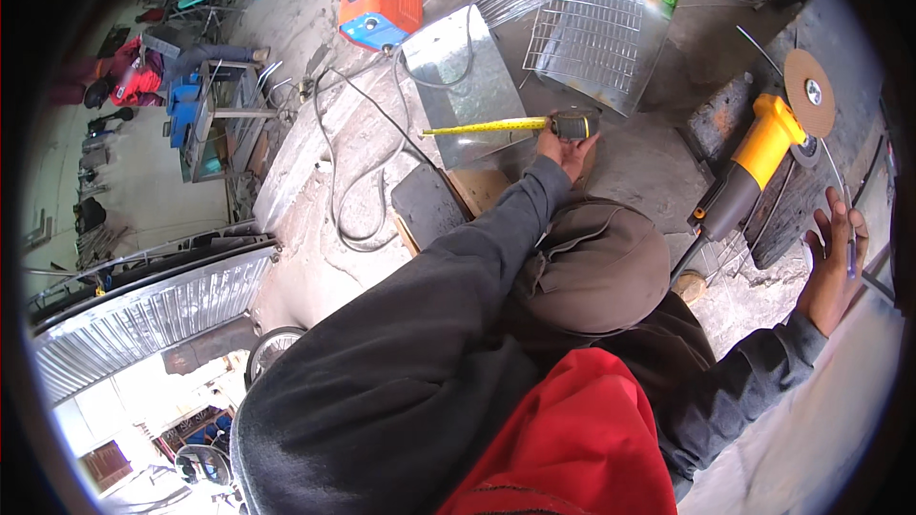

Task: Measure metal rods and assemble a wire cage structure on a fabrication floor.

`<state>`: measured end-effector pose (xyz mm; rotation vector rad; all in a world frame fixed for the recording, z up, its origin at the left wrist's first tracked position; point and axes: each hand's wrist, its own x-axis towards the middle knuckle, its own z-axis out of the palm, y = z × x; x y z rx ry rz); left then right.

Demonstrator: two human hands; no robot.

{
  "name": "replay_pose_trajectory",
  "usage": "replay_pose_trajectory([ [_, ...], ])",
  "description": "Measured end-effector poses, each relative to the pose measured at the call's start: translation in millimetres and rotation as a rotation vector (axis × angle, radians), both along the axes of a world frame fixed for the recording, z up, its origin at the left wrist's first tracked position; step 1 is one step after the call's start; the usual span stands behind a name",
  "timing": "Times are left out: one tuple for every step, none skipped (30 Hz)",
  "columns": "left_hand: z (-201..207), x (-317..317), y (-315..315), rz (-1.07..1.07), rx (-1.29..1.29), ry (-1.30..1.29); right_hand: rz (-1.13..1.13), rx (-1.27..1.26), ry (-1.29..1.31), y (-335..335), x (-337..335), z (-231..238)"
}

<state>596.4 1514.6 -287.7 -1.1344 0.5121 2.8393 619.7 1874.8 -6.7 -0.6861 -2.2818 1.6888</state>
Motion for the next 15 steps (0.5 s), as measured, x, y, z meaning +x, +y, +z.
replay_pose_trajectory([
  [-5,-6,-4,0.073,0.027,0.003,0.011,-0.004,-0.003,-1,0,0],
  [-7,-10,-7,0.143,0.055,0.008,0.008,-0.004,0.007,-4,-2,0],
  [-10,-12,-9,0.148,0.053,0.006,0.004,-0.003,0.016,-5,-2,0],
  [-13,-13,-11,0.185,0.065,-0.009,0.008,-0.003,0.014,-6,-2,-1],
  [-15,-16,-9,0.218,0.084,-0.025,0.006,-0.012,0.012,-5,-3,-2],
  [-16,-19,-5,0.219,0.091,-0.027,0.004,-0.019,0.01,-5,-3,-3],
  [-18,-22,-2,0.215,0.106,-0.049,0.005,-0.011,0.008,-5,-3,-3],
  [-19,-24,0,0.215,0.116,-0.074,0.004,-0.007,-0.018,-9,-2,-2],
  [-21,-25,5,0.221,0.12,-0.08,0.004,-0.004,-0.045,-11,-2,-3],
  [-22,-27,11,0.229,0.131,-0.071,0.011,0.0,-0.051,-11,-2,-5],
  [-25,-30,16,0.232,0.147,-0.06,0.008,0.006,-0.052,-11,-2,-5],
  [-27,-33,19,0.236,0.155,-0.065,0.006,0.012,-0.054,-11,-2,-5],
  [-29,-35,21,0.245,0.178,-0.08,0.01,0.02,-0.058,-11,-2,-6],
  [-30,-38,20,0.253,0.196,-0.094,0.0,0.019,-0.065,-12,-3,-7],
  [-31,-41,18,0.256,0.199,-0.096,-0.011,0.017,-0.072,-13,-4,-8],
])
